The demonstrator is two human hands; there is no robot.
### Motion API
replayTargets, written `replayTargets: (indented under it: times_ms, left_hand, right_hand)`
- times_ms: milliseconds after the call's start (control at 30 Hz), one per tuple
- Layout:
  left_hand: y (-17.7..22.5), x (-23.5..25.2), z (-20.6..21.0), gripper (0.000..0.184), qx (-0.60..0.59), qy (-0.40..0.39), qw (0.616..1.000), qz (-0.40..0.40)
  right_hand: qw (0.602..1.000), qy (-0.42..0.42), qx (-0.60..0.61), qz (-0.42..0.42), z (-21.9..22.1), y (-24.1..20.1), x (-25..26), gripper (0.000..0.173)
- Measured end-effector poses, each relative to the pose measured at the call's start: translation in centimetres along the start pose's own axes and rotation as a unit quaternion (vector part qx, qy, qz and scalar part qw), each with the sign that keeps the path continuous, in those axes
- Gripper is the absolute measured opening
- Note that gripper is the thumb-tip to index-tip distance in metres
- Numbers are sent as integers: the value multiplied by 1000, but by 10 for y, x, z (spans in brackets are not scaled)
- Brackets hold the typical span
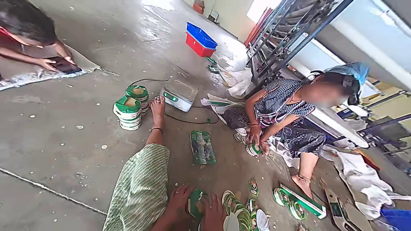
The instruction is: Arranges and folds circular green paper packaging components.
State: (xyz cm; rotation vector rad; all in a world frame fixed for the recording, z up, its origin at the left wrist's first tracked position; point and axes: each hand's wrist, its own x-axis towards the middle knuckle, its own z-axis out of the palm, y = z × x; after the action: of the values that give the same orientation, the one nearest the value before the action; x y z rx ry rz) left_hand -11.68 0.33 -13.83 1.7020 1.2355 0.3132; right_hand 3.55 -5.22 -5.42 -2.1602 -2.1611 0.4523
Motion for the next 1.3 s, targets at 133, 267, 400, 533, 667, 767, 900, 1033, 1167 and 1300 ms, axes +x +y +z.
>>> replayTargets:
  times_ms: [133,267,400,533,667,767,900,1033,1167,1300]
  left_hand:
    - [3,-2,-2,101,-3,-3,1000,-1]
    - [3,2,-4,98,-5,-4,1000,-6]
    - [5,0,-4,98,-11,-20,1000,-12]
    - [3,0,-5,96,-10,-15,1000,-3]
    - [5,0,-5,95,-9,-18,1000,-3]
    - [3,1,-3,95,-2,-22,1000,-5]
    - [2,1,-2,100,-6,-20,1000,-9]
    - [3,2,-2,101,4,-22,1000,-10]
    - [2,3,-3,101,0,-20,1000,-8]
    - [3,2,-3,100,5,-21,1000,-9]
  right_hand:
    - [984,39,-152,-84,5,-14,22,38]
    - [986,52,-116,-112,-10,-21,25,26]
    - [993,-28,-113,-5,-13,-19,36,36]
    - [992,8,-123,-29,5,-22,15,34]
    - [974,150,-128,-111,20,-9,-10,40]
    - [983,108,-111,-93,31,8,-19,53]
    - [982,173,-60,-43,15,16,-20,37]
    - [985,105,-108,-83,39,29,-45,61]
    - [988,130,-82,-23,16,22,-39,34]
    - [988,139,-69,7,12,24,9,45]
